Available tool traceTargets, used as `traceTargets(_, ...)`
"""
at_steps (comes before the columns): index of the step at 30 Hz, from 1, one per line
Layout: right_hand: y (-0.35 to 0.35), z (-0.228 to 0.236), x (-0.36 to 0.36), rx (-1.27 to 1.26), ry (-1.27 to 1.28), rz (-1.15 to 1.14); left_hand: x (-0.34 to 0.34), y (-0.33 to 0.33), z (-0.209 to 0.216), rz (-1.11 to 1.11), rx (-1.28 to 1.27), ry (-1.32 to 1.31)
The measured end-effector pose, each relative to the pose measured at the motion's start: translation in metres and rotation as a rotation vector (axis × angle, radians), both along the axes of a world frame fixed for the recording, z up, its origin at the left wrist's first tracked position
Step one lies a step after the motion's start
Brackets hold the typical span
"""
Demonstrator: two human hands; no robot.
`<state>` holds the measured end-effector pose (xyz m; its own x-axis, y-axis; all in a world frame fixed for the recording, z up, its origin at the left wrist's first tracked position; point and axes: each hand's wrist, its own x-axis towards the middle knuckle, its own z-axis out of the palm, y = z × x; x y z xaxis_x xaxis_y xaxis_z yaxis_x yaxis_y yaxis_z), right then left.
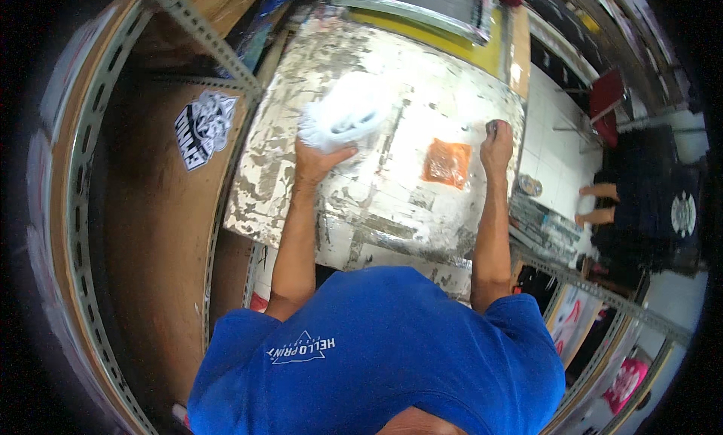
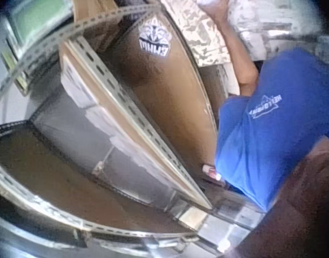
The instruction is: The person organizes printed plastic sleeves on a table, bundles them together, and places the bundle onto a shelf in a printing workshop.
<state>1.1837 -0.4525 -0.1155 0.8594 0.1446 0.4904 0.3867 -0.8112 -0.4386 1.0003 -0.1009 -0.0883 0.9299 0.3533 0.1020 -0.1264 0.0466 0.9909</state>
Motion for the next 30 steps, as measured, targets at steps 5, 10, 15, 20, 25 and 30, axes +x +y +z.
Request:
traceTargets(5, 0.142, 0.089, 0.021, 0.18, 0.466, 0.651, 0.003, 0.001, -0.011, 0.076, -0.05, -0.093)
traceTargets(10, 0.265, 0.147, 0.036, -0.237, 0.589, 1.156, 0.002, 0.003, -0.01, 0.117, 0.014, -0.099)
traceTargets(15, 0.324, 0.148, 0.029, -0.448, 0.771, 1.385, -0.001, 0.0, 0.004, 0.151, 0.035, -0.062)
traceTargets(20, 0.341, 0.143, 0.008, -0.43, 0.732, 1.492, -0.002, 0.0, -0.006, 0.164, 0.009, 0.007)
traceTargets(25, 0.343, 0.143, 0.008, -0.471, 0.691, 1.495, -0.001, 0.002, -0.008, 0.163, 0.093, -0.069)
traceTargets(30, 0.34, 0.13, 0.016, -0.334, 1.04, 1.44, 0.0, 0.003, -0.02, 0.186, 0.143, -0.05)
